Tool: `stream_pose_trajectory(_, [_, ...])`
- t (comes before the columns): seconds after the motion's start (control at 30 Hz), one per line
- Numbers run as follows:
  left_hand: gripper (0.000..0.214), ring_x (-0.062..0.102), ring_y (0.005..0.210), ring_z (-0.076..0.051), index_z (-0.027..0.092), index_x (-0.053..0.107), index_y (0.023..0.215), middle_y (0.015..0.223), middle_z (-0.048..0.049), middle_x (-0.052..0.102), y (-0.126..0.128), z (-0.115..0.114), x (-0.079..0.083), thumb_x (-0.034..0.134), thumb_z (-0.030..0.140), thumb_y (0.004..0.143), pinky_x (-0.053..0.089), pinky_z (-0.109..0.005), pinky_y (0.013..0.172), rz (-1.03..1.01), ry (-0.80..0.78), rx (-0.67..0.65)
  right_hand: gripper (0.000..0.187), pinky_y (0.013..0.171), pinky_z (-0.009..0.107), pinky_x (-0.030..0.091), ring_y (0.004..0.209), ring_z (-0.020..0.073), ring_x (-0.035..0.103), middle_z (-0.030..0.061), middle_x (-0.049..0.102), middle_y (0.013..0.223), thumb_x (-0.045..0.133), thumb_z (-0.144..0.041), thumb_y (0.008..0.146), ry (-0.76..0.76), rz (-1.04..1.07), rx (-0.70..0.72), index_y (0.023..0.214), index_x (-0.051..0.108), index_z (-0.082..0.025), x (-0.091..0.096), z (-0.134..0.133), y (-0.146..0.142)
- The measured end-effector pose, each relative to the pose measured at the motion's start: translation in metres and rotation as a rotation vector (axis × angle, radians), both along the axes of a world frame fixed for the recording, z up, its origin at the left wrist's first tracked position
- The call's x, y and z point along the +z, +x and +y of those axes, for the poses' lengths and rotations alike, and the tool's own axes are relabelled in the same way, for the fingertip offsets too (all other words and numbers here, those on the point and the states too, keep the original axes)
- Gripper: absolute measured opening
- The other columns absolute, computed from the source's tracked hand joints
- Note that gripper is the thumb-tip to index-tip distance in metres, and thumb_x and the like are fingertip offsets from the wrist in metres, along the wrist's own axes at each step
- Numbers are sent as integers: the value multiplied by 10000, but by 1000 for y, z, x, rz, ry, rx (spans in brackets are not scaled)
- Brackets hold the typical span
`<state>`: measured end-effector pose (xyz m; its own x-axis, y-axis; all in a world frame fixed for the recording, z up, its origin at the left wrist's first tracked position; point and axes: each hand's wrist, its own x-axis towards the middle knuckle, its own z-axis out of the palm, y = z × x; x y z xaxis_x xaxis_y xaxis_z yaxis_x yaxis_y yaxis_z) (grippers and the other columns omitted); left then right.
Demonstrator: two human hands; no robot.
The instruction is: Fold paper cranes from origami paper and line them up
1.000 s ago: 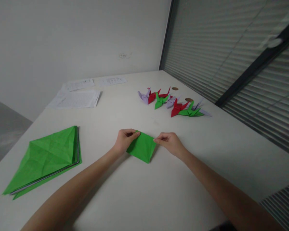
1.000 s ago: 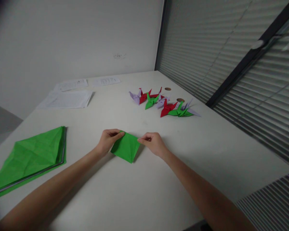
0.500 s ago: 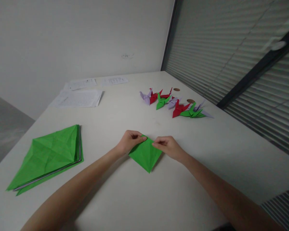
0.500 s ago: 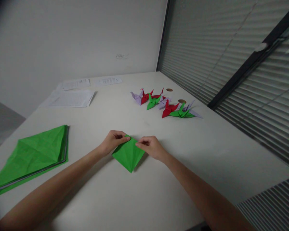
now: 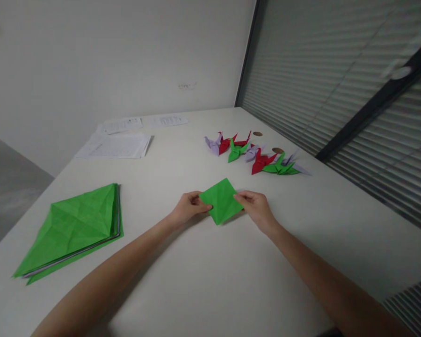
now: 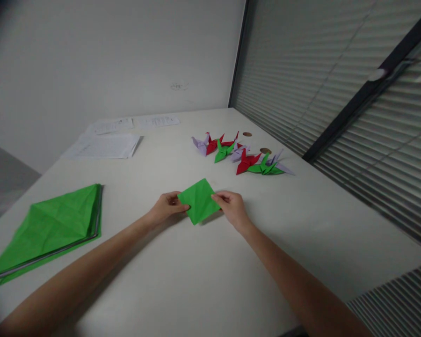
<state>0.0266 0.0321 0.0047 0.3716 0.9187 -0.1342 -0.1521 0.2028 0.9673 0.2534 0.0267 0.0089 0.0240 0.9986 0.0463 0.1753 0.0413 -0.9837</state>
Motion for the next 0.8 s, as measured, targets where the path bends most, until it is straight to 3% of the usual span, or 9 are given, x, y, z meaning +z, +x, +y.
stream_pose_trajectory(0.07, [565, 685, 809, -176, 122, 652, 996, 949, -98, 723, 6, -5, 0, 910, 299, 526, 536, -319, 792, -120, -71, 34, 372, 470, 258, 418, 515, 132, 514, 9, 620, 585, 711, -532, 666, 31, 16, -41, 715, 713, -164, -1, -1, -3])
stream_pose_trajectory(0.17, [601, 680, 769, -178, 119, 657, 1010, 957, -106, 724, 16, -13, -1, 920, 290, 498, 534, -314, 742, -115, -144, 12, 359, 505, 271, 447, 543, 144, 531, 14, 630, 595, 711, -527, 674, 89, 35, -69, 699, 712, -169, -3, -4, -8])
stream_pose_trajectory(0.3, [484, 636, 650, -144, 86, 688, 854, 794, -66, 716, 22, -18, -3, 905, 330, 497, 503, -273, 668, -9, -77, -6, 321, 558, 285, 470, 589, 155, 561, 21, 655, 634, 728, -490, 677, 116, 45, -75, 702, 720, -170, -2, -6, -9])
stream_pose_trajectory(0.47, [512, 664, 781, -172, 97, 652, 953, 915, -78, 716, 22, -20, 0, 874, 255, 520, 514, -290, 767, 3, -24, -13, 300, 564, 296, 491, 583, 158, 566, 17, 651, 626, 725, -479, 676, 77, 72, -76, 706, 717, -181, -1, -7, -8])
stream_pose_trajectory(0.7, [766, 661, 880, -201, 138, 483, 1148, 1030, -92, 670, 25, -24, 0, 850, 164, 476, 539, -311, 785, -20, 17, 64, 366, 565, 314, 530, 622, 182, 607, 40, 679, 687, 717, -548, 664, 60, 24, -68, 727, 691, -188, -2, -7, -10])
stream_pose_trajectory(0.8, [1001, 654, 936, -226, 177, 304, 1365, 1127, -124, 626, 22, -20, -5, 835, 184, 517, 544, -348, 797, -12, 48, 45, 384, 572, 312, 543, 645, 185, 626, 46, 678, 727, 733, -533, 654, 58, 44, -55, 790, 674, -179, -1, -6, -9])
